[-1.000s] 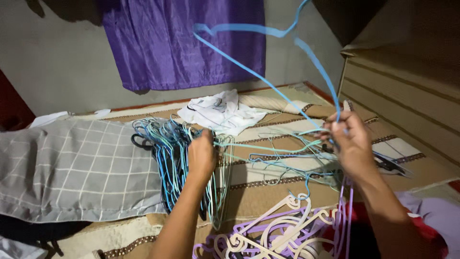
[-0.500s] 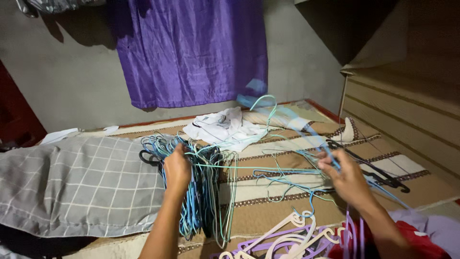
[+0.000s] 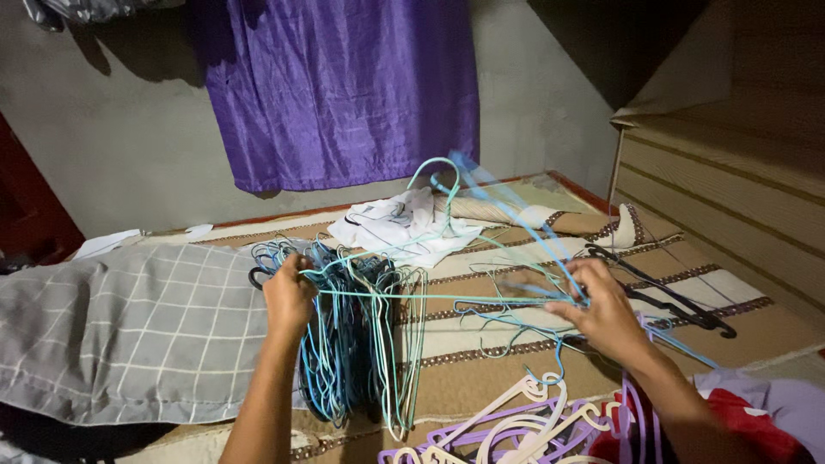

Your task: The person sorts a pile of plastic clothes hangers on a bed, separating them by color and stacking them. They then place a white shirt on a hanger and hang it on a rod. Finally, they gather the sorted hangers and hang them on the rod.

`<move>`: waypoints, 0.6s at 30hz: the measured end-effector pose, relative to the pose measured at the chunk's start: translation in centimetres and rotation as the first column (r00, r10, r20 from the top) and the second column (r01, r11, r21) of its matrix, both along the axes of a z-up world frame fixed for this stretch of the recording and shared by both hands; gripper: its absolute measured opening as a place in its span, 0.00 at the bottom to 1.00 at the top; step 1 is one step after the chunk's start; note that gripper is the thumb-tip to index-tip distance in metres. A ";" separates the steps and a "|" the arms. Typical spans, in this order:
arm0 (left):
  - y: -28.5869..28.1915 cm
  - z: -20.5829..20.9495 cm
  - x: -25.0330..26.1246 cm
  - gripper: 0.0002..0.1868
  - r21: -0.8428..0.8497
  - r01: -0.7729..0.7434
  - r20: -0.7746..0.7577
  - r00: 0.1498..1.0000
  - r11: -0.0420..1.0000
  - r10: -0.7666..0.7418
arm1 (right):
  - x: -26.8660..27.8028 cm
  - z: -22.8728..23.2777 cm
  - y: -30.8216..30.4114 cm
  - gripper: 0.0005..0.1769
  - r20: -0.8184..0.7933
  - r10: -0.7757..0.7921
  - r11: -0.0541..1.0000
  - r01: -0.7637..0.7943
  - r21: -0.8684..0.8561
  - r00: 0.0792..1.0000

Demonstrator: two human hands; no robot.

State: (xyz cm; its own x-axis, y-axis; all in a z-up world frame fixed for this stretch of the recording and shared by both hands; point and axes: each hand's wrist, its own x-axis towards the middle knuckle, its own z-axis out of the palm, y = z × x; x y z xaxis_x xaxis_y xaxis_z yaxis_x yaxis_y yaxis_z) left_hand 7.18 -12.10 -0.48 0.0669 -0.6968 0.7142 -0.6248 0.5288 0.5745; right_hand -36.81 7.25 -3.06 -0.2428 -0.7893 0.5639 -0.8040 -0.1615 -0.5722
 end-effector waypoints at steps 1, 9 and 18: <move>0.0 0.0 0.2 0.13 0.087 0.007 -0.031 1.000 0.996 -0.005 | -0.3 0.0 -0.1 0.30 -0.006 0.068 0.995 -0.068 -0.067 0.998; 0.6 0.5 0.0 0.13 0.202 0.099 -0.032 0.995 0.974 -0.095 | 0.5 -1.1 -1.1 0.19 0.470 0.217 0.870 -0.388 0.304 0.855; 9.1 9.9 -7.5 0.42 -0.265 -0.057 0.544 0.815 0.963 0.198 | 2.6 1.6 0.7 0.09 0.236 0.166 0.980 -0.187 0.068 0.957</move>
State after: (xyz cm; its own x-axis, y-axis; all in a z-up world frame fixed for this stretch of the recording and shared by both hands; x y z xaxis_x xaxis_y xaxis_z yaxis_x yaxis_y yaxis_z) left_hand -0.35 -3.03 9.44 -0.3178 -0.5254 0.7893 -0.8703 0.4919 -0.0230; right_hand -34.18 7.98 -1.42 -0.2090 -0.8756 0.4355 -0.6137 -0.2293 -0.7555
